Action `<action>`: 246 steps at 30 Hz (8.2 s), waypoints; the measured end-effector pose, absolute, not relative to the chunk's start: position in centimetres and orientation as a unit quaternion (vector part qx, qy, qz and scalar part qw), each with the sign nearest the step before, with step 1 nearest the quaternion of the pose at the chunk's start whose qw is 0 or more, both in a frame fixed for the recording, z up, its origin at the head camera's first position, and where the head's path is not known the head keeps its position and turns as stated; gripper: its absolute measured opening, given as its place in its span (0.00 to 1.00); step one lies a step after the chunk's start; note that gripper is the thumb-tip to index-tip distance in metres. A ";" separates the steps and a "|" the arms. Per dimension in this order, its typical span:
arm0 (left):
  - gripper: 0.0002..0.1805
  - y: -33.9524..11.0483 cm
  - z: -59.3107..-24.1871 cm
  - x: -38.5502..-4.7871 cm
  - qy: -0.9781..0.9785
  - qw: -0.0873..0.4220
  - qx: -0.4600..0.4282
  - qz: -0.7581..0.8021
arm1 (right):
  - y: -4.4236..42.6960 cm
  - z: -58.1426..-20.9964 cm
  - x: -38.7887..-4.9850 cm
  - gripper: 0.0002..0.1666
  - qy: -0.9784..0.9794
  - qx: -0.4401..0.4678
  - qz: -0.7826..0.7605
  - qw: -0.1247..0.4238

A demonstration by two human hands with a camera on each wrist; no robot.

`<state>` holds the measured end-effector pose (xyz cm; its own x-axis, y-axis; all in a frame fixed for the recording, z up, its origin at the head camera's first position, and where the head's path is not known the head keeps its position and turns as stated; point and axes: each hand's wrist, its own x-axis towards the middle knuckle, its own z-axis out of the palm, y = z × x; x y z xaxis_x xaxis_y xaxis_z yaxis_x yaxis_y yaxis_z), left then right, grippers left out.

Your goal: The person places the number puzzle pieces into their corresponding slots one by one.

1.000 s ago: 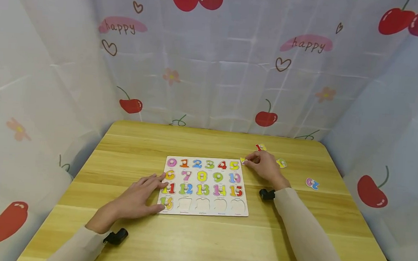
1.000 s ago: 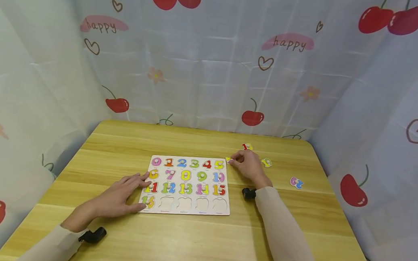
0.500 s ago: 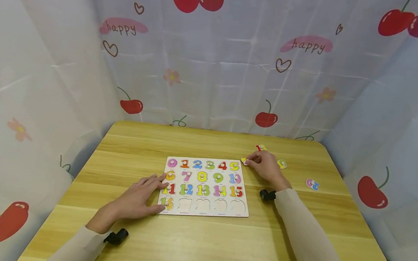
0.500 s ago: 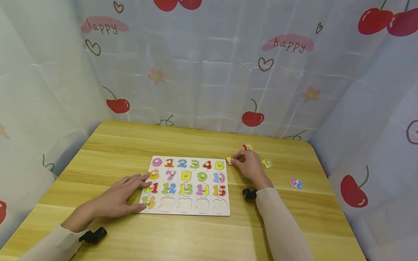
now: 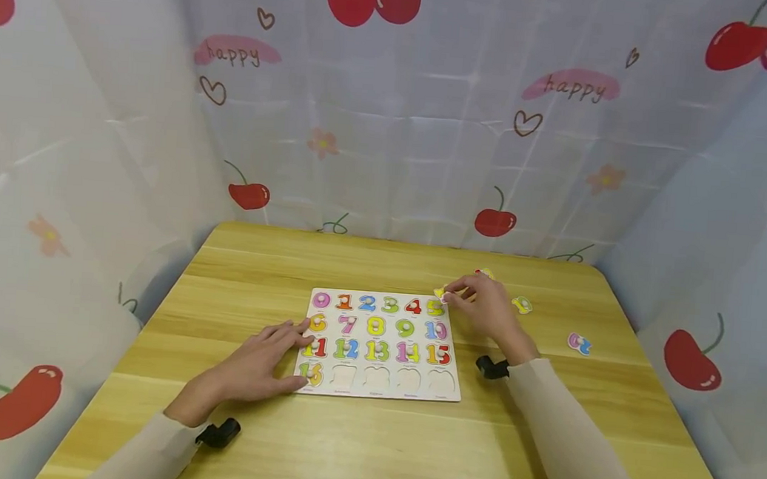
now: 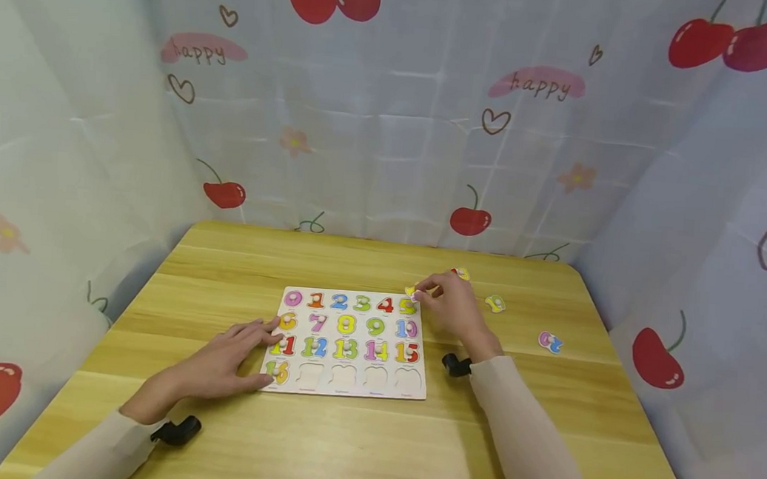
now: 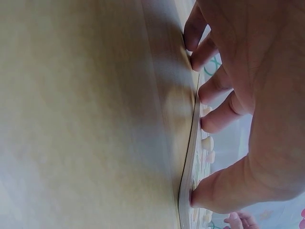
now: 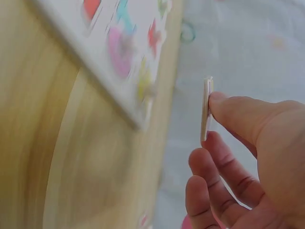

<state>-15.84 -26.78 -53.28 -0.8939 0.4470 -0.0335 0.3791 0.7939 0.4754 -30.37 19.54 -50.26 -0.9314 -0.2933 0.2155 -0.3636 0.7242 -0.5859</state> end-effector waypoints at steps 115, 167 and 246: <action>0.45 -26.9 -53.6 -15.8 0.942 0.070 0.215 0.246 | 24.8 -53.3 -36.0 0.13 -0.946 0.065 0.317 0.024; 0.43 -26.9 -53.8 -15.6 0.943 0.067 0.218 0.241 | 11.3 -51.9 -19.8 0.04 -0.873 0.360 0.326 -0.049; 0.43 -26.8 -53.6 -15.6 0.946 0.064 0.216 0.235 | 29.4 -51.7 -29.9 0.23 -0.937 0.093 0.330 0.073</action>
<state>-15.64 -26.75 -53.60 -0.8987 0.4382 -0.0194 0.3782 0.7965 0.4717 -29.91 29.37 -51.67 -0.9722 -0.1256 0.1977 -0.2218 0.7648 -0.6048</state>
